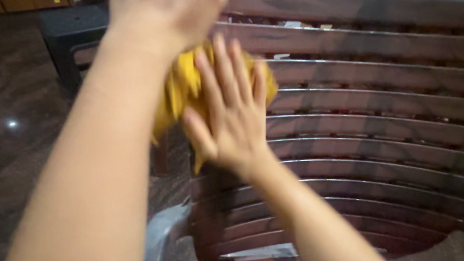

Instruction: The person wipes a plastic chair with a yellow cloth. They clean the seat, backrest, and armrests in sequence, then move the chair slightly before finishing.

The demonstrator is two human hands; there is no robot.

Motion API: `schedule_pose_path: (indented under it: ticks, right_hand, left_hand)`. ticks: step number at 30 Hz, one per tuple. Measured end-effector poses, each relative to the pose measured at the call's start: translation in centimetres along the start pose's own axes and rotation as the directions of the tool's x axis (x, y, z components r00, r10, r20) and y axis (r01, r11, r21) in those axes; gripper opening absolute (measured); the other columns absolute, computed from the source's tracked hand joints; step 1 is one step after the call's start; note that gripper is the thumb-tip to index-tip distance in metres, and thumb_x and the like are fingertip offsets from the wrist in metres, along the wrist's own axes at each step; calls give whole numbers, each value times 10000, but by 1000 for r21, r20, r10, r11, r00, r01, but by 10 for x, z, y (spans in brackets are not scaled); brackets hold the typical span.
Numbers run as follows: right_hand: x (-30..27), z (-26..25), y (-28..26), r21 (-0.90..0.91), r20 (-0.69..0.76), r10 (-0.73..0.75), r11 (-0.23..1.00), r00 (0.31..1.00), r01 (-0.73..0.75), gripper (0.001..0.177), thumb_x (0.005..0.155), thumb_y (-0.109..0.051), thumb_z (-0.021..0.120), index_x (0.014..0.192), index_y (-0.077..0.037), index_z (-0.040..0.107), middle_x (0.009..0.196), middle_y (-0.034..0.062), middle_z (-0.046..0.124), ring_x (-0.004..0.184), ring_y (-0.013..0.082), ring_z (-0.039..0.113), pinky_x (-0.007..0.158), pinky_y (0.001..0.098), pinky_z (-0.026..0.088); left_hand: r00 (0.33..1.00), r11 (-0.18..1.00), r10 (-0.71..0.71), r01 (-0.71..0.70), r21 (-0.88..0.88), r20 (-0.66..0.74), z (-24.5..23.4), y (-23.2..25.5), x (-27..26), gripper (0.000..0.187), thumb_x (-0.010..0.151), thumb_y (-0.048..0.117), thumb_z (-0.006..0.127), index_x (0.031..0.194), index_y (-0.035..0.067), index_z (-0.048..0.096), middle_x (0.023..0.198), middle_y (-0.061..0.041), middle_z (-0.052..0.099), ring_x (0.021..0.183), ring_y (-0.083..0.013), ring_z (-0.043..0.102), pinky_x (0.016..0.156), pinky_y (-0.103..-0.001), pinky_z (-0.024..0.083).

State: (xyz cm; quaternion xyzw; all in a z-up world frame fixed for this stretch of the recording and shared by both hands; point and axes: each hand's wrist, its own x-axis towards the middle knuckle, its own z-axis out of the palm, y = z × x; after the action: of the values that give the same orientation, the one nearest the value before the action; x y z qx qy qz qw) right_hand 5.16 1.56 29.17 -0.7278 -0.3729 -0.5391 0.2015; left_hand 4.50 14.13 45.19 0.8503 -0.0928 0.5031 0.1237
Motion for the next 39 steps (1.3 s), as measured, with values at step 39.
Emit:
schedule_pose_path:
  ticks: [39]
  right_hand:
    - [-9,-132,255,-509,-120,106,847,987,-153,466,1117,-323,349,1514,-150,520,1618,103,500,1554,324,342,1283,519,136]
  left_hand:
    - [917,995,92,-76,57,-388,59,20,-67,219,1185,201,435,1340,66,511,1292,-112,613,1198,-330,591,1015,-455,492]
